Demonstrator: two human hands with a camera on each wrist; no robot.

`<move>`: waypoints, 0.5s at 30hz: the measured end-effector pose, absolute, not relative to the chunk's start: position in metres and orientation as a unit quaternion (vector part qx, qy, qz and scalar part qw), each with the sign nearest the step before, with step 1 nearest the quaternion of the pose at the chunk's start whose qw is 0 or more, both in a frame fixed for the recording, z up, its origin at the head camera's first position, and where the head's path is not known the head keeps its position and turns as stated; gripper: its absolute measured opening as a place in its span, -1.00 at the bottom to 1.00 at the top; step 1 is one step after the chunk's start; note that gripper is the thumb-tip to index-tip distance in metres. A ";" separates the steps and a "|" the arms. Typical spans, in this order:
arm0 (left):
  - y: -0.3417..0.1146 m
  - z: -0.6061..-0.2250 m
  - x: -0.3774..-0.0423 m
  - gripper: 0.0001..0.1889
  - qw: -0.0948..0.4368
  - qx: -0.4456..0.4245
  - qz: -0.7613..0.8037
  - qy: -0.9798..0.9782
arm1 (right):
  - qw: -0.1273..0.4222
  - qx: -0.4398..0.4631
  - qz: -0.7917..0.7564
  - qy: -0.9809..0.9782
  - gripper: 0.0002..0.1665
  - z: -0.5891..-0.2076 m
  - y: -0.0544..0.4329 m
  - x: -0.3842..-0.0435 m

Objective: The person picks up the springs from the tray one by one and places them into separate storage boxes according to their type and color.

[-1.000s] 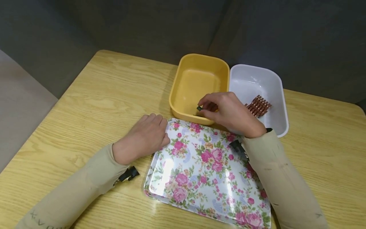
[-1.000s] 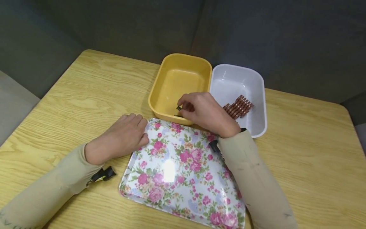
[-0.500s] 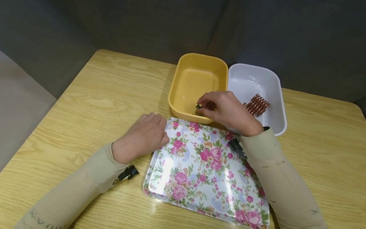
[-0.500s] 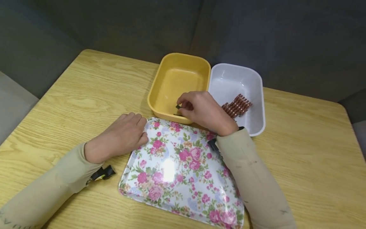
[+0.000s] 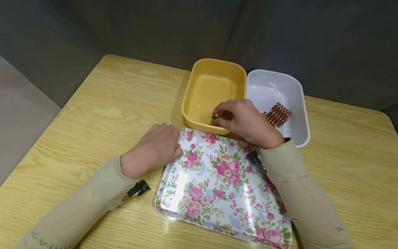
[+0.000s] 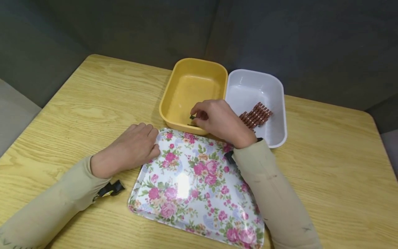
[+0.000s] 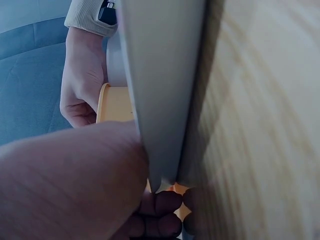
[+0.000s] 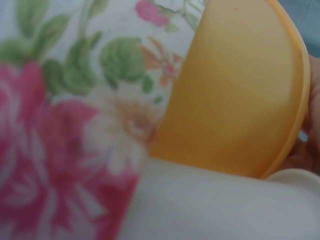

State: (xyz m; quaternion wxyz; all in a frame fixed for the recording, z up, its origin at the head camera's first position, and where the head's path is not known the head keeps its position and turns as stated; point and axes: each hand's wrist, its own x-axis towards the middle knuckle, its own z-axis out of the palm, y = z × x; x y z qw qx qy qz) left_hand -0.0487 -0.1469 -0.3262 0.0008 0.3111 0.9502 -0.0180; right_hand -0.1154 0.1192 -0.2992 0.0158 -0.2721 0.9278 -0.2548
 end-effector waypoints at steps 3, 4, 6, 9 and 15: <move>-0.147 -0.326 -0.049 -0.73 0.005 0.311 -0.017 0.950 | 0.012 -0.270 -0.252 0.929 -0.78 -0.300 0.119 -0.114; -0.147 -0.327 -0.049 -0.73 0.006 0.311 -0.017 0.950 | 0.009 -0.270 -0.250 0.930 -0.79 -0.301 0.119 -0.114; -0.147 -0.328 -0.050 -0.73 0.006 0.311 -0.014 0.950 | 0.004 -0.272 -0.247 0.930 -0.80 -0.302 0.119 -0.114; -0.147 -0.330 -0.050 -0.74 0.009 0.312 -0.010 0.950 | -0.005 -0.275 -0.242 0.930 -0.81 -0.304 0.120 -0.112; -0.147 -0.335 -0.050 -0.76 -0.002 0.317 0.001 0.949 | -0.035 -0.272 -0.237 0.932 -0.82 -0.306 0.127 -0.108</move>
